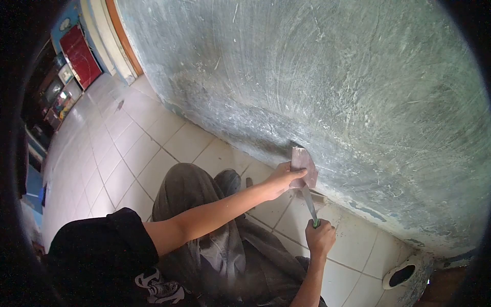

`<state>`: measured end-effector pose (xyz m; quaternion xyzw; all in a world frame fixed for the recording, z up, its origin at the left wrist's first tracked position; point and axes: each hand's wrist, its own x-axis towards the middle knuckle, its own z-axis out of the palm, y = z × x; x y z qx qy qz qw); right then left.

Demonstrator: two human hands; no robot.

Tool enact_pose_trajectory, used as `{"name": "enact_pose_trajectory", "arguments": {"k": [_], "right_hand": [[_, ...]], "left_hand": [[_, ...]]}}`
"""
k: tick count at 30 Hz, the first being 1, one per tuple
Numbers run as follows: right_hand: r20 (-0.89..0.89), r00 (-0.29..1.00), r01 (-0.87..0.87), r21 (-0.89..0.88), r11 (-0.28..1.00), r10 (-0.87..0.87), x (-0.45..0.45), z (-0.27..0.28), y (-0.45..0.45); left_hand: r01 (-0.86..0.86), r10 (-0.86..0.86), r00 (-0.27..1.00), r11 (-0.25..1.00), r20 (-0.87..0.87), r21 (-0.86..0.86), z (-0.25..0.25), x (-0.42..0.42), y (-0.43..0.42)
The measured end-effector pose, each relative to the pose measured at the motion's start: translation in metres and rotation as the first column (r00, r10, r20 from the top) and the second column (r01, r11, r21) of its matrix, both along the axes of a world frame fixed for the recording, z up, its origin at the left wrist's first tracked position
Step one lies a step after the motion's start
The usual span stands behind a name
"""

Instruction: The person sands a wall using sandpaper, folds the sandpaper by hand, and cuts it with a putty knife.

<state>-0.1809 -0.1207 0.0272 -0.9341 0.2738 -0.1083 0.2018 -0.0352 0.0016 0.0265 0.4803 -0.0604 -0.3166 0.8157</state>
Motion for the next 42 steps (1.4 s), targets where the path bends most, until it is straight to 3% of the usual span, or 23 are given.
{"name": "enact_pose_trajectory", "arguments": {"k": [9, 26, 36, 38, 42], "right_hand": [[-0.023, 1.000, 0.002, 0.002, 1.000, -0.002, 0.001, -0.002, -0.002], [-0.029, 0.999, 0.021, -0.025, 0.999, -0.022, 0.000, -0.001, 0.001], [-0.092, 0.996, 0.011, 0.020, 1.000, -0.009, 0.000, 0.004, 0.000], [-0.086, 0.996, 0.014, 0.017, 1.000, -0.012, 0.000, 0.004, 0.001], [-0.016, 1.000, 0.013, -0.034, 0.999, -0.013, 0.001, -0.002, -0.001]], "left_hand": [[-0.005, 0.004, 1.000, 0.999, 0.024, 0.044, 0.001, 0.000, -0.002], [0.065, -0.064, 0.997, 0.997, 0.033, -0.031, 0.006, -0.004, 0.001], [0.017, -0.016, 0.997, 1.000, 0.076, -0.014, 0.004, -0.004, -0.002], [-0.015, 0.016, 1.000, 1.000, 0.019, -0.004, 0.007, -0.006, -0.002], [0.008, -0.009, 0.998, 1.000, 0.064, 0.026, 0.006, -0.006, -0.001]]}}
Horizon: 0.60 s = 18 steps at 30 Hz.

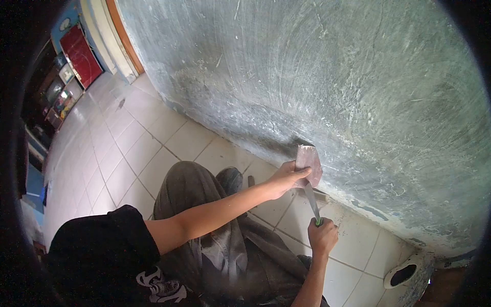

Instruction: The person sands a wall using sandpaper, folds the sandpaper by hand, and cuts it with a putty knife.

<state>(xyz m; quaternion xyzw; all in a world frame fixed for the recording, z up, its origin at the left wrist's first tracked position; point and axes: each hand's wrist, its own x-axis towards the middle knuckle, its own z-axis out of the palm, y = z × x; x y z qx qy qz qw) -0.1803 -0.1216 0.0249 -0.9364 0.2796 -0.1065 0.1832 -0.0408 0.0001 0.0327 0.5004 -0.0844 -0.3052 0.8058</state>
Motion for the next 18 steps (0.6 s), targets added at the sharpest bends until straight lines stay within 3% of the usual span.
{"name": "enact_pose_trajectory", "arguments": {"k": [18], "right_hand": [[-0.041, 0.999, 0.025, 0.028, 0.999, -0.024, -0.0010, 0.0019, 0.0006]], "left_hand": [[0.009, -0.009, 1.000, 1.000, -0.020, 0.025, -0.0002, -0.0025, -0.0011]]}}
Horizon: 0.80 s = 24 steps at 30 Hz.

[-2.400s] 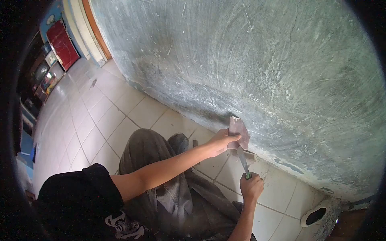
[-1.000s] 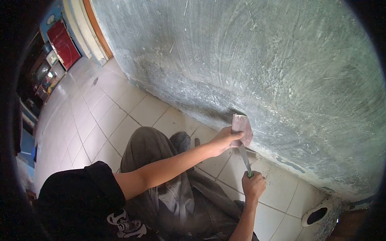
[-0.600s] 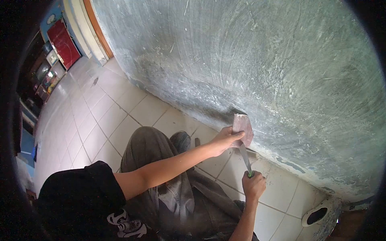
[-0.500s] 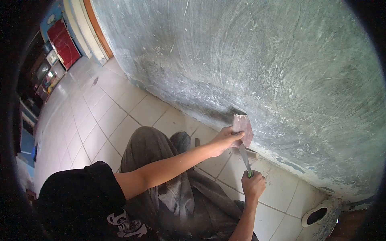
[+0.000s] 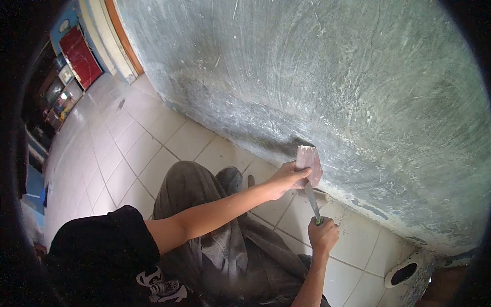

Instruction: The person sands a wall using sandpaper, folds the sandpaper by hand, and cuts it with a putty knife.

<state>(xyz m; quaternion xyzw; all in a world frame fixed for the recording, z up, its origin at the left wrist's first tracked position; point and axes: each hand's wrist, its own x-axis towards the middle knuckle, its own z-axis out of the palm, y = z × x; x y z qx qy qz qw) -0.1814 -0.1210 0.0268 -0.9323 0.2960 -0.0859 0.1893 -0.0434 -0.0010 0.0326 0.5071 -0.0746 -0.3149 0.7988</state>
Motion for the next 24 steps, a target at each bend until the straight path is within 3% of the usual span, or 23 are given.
{"name": "enact_pose_trajectory", "arguments": {"k": [10, 18, 21, 22, 24], "right_hand": [[-0.041, 0.997, 0.069, 0.029, 0.997, -0.068, -0.001, 0.001, 0.000], [-0.180, 0.981, 0.087, 0.085, 0.993, -0.070, 0.000, 0.008, 0.001], [-0.166, 0.982, 0.099, 0.023, 0.995, -0.094, -0.001, 0.003, -0.001], [-0.167, 0.981, 0.100, 0.022, 0.995, -0.095, -0.003, 0.004, -0.003], [-0.419, 0.902, 0.149, 0.071, 0.986, -0.106, -0.008, 0.006, -0.013]], "left_hand": [[-0.034, 0.029, 0.996, 0.998, 0.084, 0.060, -0.015, -0.001, -0.004], [-0.016, -0.003, 0.985, 0.994, 0.171, 0.109, -0.020, -0.002, -0.005], [-0.082, 0.057, 0.981, 0.989, 0.183, 0.127, -0.017, -0.004, -0.007], [-0.129, 0.117, 0.981, 0.990, 0.156, 0.064, -0.016, -0.003, -0.007], [-0.169, 0.167, 0.977, 0.986, 0.128, 0.003, -0.011, 0.002, -0.006]]}}
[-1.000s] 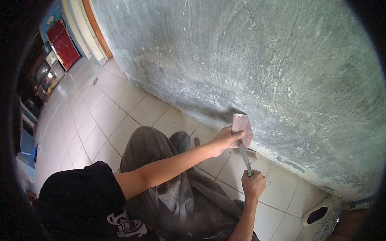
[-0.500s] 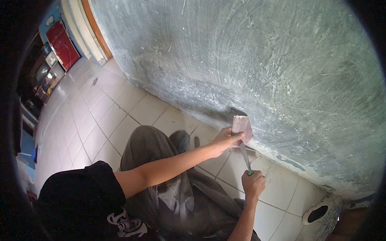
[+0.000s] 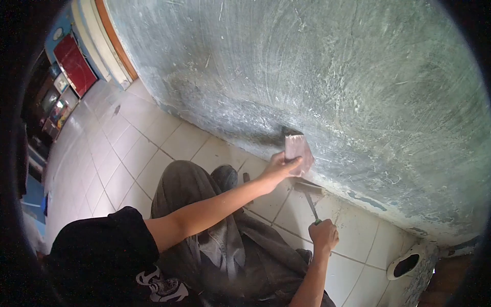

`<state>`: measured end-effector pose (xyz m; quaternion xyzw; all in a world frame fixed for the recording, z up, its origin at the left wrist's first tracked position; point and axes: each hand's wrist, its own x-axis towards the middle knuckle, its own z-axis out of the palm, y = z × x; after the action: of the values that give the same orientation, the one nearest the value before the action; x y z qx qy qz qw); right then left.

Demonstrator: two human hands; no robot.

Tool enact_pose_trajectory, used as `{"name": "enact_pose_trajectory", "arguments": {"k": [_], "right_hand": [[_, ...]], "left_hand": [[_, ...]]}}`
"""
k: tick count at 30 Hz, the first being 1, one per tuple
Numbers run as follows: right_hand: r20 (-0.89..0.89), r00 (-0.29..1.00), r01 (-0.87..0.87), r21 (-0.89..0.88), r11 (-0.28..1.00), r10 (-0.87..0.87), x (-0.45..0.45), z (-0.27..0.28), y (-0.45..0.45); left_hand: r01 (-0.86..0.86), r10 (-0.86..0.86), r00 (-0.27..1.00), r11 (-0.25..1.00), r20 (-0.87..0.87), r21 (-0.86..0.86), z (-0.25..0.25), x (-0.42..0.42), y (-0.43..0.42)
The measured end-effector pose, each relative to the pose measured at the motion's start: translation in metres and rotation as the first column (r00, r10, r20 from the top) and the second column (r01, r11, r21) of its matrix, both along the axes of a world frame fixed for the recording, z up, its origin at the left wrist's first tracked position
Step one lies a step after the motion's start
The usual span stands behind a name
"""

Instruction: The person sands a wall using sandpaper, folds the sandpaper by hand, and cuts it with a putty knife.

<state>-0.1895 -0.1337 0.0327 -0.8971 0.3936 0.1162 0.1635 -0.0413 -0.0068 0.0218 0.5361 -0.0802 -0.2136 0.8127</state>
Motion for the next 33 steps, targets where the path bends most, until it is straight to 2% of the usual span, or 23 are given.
{"name": "enact_pose_trajectory", "arguments": {"k": [1, 2, 4, 5, 6, 7, 9, 10, 12, 14, 16, 17, 18, 20, 21, 25, 27, 31, 33], "right_hand": [[0.109, 0.993, -0.027, -0.104, 0.994, 0.038, -0.004, -0.014, -0.003], [0.109, 0.993, -0.028, -0.104, 0.994, 0.039, -0.002, -0.023, -0.009], [0.214, 0.976, -0.044, 0.327, 0.944, -0.029, 0.005, -0.023, -0.010], [0.272, 0.960, -0.049, 0.414, 0.909, -0.072, 0.004, -0.023, -0.005], [0.272, 0.960, -0.049, 0.416, 0.908, -0.072, 0.005, -0.027, -0.005], [0.260, 0.962, -0.061, 0.492, 0.869, -0.079, 0.005, -0.034, -0.005], [0.229, 0.971, -0.088, 0.606, 0.790, -0.067, 0.005, -0.027, -0.001], [0.225, 0.972, -0.087, 0.606, 0.791, -0.066, 0.006, -0.022, 0.000], [0.179, 0.974, -0.058, 0.784, 0.618, -0.136, 0.008, -0.016, 0.003], [0.177, 0.972, -0.051, 0.798, 0.601, -0.152, 0.009, -0.007, 0.006], [0.172, 0.970, -0.039, 0.809, 0.586, -0.173, 0.009, -0.006, 0.005], [0.180, 0.969, -0.048, 0.810, 0.585, -0.169, 0.008, -0.007, 0.004], [0.189, 0.968, -0.058, 0.810, 0.583, -0.165, 0.009, -0.008, 0.004], [0.201, 0.967, -0.073, 0.811, 0.580, -0.158, 0.009, -0.007, 0.005], [0.211, 0.966, -0.087, 0.811, 0.578, -0.151, 0.009, -0.006, 0.005], [0.215, 0.961, -0.082, 0.824, 0.561, -0.175, 0.008, -0.008, 0.002], [0.214, 0.965, -0.088, 0.807, 0.584, -0.151, 0.008, -0.006, 0.003], [0.188, 0.973, -0.071, 0.793, 0.605, -0.132, 0.009, -0.008, 0.004], [0.172, 0.976, -0.053, 0.789, 0.612, -0.137, 0.009, -0.011, 0.003]], "left_hand": [[0.020, -0.020, 0.997, 1.000, 0.077, -0.004, 0.003, 0.003, 0.002], [0.035, -0.033, 0.988, 0.999, 0.154, -0.009, 0.005, 0.004, 0.004], [0.028, -0.031, 0.984, 0.999, 0.174, 0.018, 0.000, -0.001, -0.001], [0.063, -0.075, 0.969, 0.996, 0.236, 0.060, -0.003, -0.004, -0.004], [0.098, -0.125, 0.948, 0.990, 0.292, 0.105, -0.005, -0.006, -0.006], [0.093, -0.116, 0.942, 0.992, 0.315, 0.086, -0.007, -0.008, -0.009], [0.136, -0.164, 0.942, 0.984, 0.294, 0.116, -0.008, -0.010, -0.009], [0.177, -0.212, 0.938, 0.973, 0.276, 0.146, -0.007, -0.012, -0.009], [0.177, -0.210, 0.931, 0.975, 0.299, 0.134, -0.007, -0.016, -0.010], [0.179, -0.211, 0.922, 0.976, 0.325, 0.125, -0.009, -0.019, -0.011], [0.166, -0.259, 0.853, 0.958, 0.454, 0.236, -0.020, -0.018, -0.013], [0.106, -0.221, 0.820, 0.965, 0.529, 0.240, -0.025, -0.020, -0.016], [0.107, -0.222, 0.819, 0.965, 0.529, 0.240, -0.019, -0.023, -0.014], [0.047, -0.394, 0.686, 0.863, 0.612, 0.503, 0.002, -0.030, -0.006], [0.008, -0.402, 0.633, 0.858, 0.661, 0.514, -0.003, -0.031, -0.008], [0.017, -0.457, 0.584, 0.833, 0.671, 0.552, -0.022, -0.030, -0.014], [-0.057, -0.350, 0.559, 0.888, 0.752, 0.456, -0.022, -0.031, -0.014], [-0.024, -0.400, 0.526, 0.875, 0.750, 0.483, -0.015, -0.031, -0.010], [-0.081, -0.422, 0.416, 0.865, 0.806, 0.495, -0.012, -0.033, -0.008]]}}
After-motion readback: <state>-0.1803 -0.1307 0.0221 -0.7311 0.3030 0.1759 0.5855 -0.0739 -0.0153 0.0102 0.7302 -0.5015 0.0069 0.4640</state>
